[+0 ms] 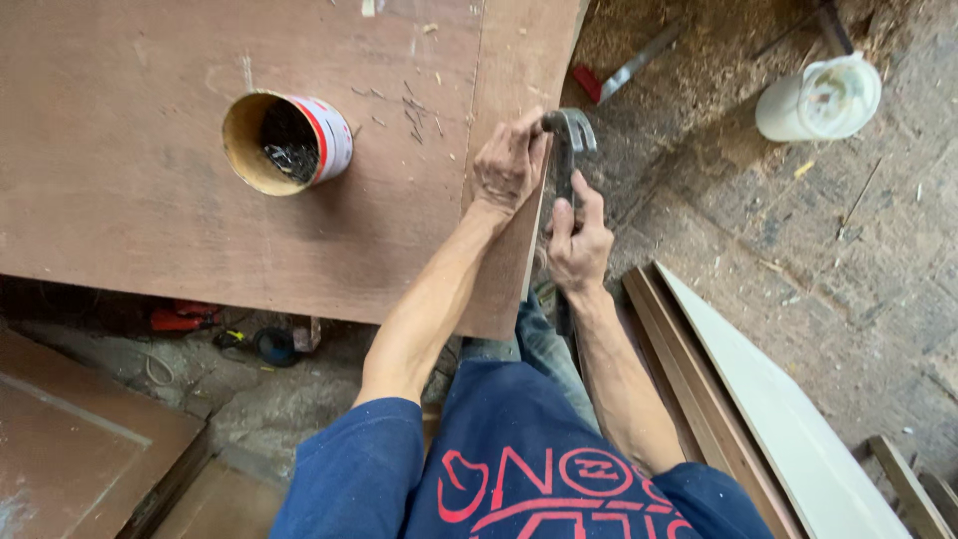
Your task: The person uses a circular saw to cut a large sheet of plywood along a marked line. After cutting, they flip the sheet, pick up a hammer, and drive nails along the edge of the plywood to secure it to a wooden frame.
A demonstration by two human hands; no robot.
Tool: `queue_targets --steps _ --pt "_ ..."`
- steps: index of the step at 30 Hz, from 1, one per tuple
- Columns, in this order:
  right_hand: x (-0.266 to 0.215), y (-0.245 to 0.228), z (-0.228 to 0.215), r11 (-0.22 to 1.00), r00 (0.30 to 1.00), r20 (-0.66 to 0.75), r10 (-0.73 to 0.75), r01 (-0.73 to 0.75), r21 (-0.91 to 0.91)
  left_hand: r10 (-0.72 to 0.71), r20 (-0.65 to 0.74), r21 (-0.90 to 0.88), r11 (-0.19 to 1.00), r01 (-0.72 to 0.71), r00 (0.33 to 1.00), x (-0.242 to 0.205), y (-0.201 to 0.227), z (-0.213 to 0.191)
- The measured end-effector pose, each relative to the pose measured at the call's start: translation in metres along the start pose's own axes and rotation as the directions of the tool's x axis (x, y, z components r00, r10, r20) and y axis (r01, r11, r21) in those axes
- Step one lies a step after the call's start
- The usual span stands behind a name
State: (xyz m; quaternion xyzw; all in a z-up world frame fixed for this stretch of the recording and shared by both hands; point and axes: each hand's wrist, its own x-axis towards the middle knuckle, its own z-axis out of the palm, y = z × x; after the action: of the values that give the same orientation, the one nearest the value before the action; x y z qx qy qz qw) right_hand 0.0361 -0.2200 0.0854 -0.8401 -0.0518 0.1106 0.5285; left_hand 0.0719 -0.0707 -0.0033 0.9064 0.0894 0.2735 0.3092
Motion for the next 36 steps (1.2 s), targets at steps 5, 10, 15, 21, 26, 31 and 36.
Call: queue_targets --steps 5,10,15,21,26,31,36 --pt "0.006 -0.001 0.0 0.994 0.998 -0.023 -0.066 0.064 -0.092 -0.022 0.026 -0.028 0.999 0.022 0.999 0.001 -0.001 0.001" --pt "0.003 -0.008 0.001 0.992 0.999 0.024 0.025 -0.021 -0.126 -0.078 0.077 -0.022 0.997 0.079 0.994 -0.006 -0.007 0.005" --pt "-0.006 -0.002 0.006 0.957 0.974 -0.115 -0.195 0.215 0.197 -0.077 0.01 -0.084 0.993 0.078 0.997 -0.015 -0.015 0.018" --pt "-0.008 0.004 0.011 0.989 0.989 -0.027 -0.144 0.144 0.019 -0.238 0.077 -0.099 0.964 0.245 0.968 -0.011 -0.015 0.022" --pt "-0.016 0.009 0.014 0.921 0.941 -0.183 -0.284 0.321 0.221 -0.15 -0.036 -0.079 0.986 0.147 0.988 -0.013 -0.006 0.008" --pt "-0.001 0.009 0.022 0.952 0.983 -0.119 -0.14 0.166 0.258 -0.164 0.006 -0.03 0.986 0.164 0.986 0.007 -0.01 0.008" --pt "-0.015 0.002 0.019 0.996 0.992 -0.089 -0.091 0.09 -0.022 -0.231 0.046 -0.039 0.972 0.233 0.972 -0.006 0.005 -0.003"
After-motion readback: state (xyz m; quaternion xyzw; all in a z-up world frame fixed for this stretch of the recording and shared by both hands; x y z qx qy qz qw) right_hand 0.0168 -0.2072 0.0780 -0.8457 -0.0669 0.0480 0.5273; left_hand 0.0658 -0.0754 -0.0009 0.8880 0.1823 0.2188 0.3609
